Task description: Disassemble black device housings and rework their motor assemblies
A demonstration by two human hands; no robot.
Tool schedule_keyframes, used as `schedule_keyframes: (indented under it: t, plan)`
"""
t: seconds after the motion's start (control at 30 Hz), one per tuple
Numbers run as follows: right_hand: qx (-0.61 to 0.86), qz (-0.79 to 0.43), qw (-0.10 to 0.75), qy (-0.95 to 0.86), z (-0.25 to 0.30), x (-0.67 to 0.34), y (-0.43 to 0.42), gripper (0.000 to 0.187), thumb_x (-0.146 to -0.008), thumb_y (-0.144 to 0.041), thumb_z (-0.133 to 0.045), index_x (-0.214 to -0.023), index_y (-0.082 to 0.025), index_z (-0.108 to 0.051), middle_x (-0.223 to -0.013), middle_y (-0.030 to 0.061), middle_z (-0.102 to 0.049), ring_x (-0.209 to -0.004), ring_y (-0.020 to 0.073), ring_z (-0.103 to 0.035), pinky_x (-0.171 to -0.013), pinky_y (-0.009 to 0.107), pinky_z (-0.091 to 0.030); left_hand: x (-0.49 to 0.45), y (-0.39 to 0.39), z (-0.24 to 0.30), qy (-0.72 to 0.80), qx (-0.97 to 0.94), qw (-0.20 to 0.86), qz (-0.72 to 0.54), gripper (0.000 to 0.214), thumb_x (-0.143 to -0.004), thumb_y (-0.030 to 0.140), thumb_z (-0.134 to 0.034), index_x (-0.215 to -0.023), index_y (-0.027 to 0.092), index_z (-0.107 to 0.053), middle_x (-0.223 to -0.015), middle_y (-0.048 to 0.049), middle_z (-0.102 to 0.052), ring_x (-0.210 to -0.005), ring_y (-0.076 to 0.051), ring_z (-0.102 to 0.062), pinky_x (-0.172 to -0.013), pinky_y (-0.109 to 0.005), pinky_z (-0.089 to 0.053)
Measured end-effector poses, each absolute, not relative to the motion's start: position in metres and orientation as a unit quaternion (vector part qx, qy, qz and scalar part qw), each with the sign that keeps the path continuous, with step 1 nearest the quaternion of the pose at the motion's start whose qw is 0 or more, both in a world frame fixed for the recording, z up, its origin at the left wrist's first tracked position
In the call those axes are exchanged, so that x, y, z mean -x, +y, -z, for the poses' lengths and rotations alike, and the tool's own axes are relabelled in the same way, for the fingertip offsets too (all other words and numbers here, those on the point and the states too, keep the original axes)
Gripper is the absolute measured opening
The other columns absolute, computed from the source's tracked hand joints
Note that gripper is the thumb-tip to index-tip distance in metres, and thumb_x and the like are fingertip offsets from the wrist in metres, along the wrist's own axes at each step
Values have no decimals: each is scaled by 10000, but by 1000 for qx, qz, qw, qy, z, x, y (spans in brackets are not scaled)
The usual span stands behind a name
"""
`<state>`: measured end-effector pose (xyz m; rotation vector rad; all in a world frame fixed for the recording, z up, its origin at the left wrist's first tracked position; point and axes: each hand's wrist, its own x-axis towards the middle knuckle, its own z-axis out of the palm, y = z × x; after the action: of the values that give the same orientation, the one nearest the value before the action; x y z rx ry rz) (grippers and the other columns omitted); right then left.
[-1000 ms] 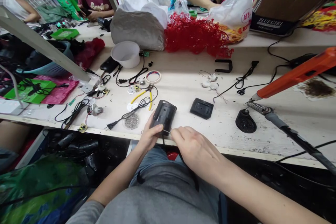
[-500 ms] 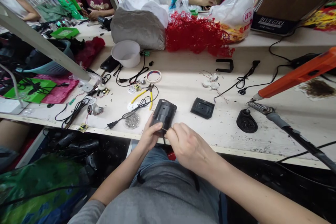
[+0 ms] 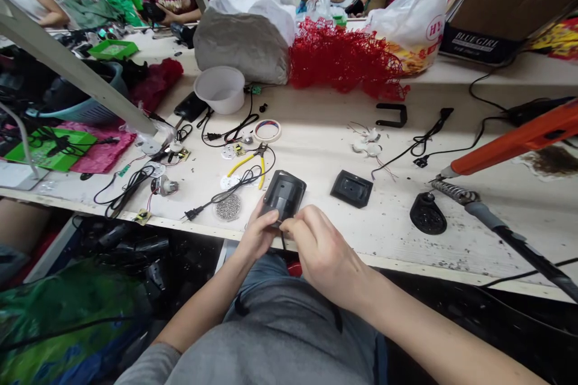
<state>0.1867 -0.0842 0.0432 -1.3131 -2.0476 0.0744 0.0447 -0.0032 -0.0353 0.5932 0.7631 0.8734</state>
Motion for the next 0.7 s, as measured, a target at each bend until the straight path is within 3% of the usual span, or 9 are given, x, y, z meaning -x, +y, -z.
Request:
schedule_keyframes:
  t: [0.1,0.27,0.47,0.7]
  plan:
    - [513,-41,357,-780,-43,-186,-83,245,-953,-10,-428,-1126,-143,-540,-919,67,-525,-854,174,-593,-704,291,-568,-45,-3,36,358,-271,799,-401,764,-582,287,-849,-1303,243,-601,-1178,-58,-688,-1127,-285,-619,-944,-383,-480]
    - [560,55,231,-794,-46,-188,-84,335,-1034,-235,-441,-1329,-81,-480,-792,56,-616,-646,176,-599,-556,287,-499,-45,-3,37,368,-275,791,-405,725,-565,261,-855,-1251,228,-626,-1143,-51,-702,-1112,-279,-626,-973,-388,-467]
    - [518,53,206,-829,-52,-191,-84,342,-962,-12,-375,-1269,-69,-516,-789,53,-593,-687,174,-541,-577,270,-460,-45,-4,36,367,-267,794,-406,731,-552,257,-865,-1245,245,-634,-1212,-47,-684,-1157,-288,-602,-970,-382,-474]
    - [485,51,256,-835,-55,-189,-80,376,-926,21,-366,-1224,-102,-559,-806,53,-542,-721,191,-441,-594,282,-405,-44,-4,35,348,-277,800,-404,720,-611,289,-848,-1291,252,-611,-1193,-47,-685,-1137,-273,-611,-975,-383,-470]
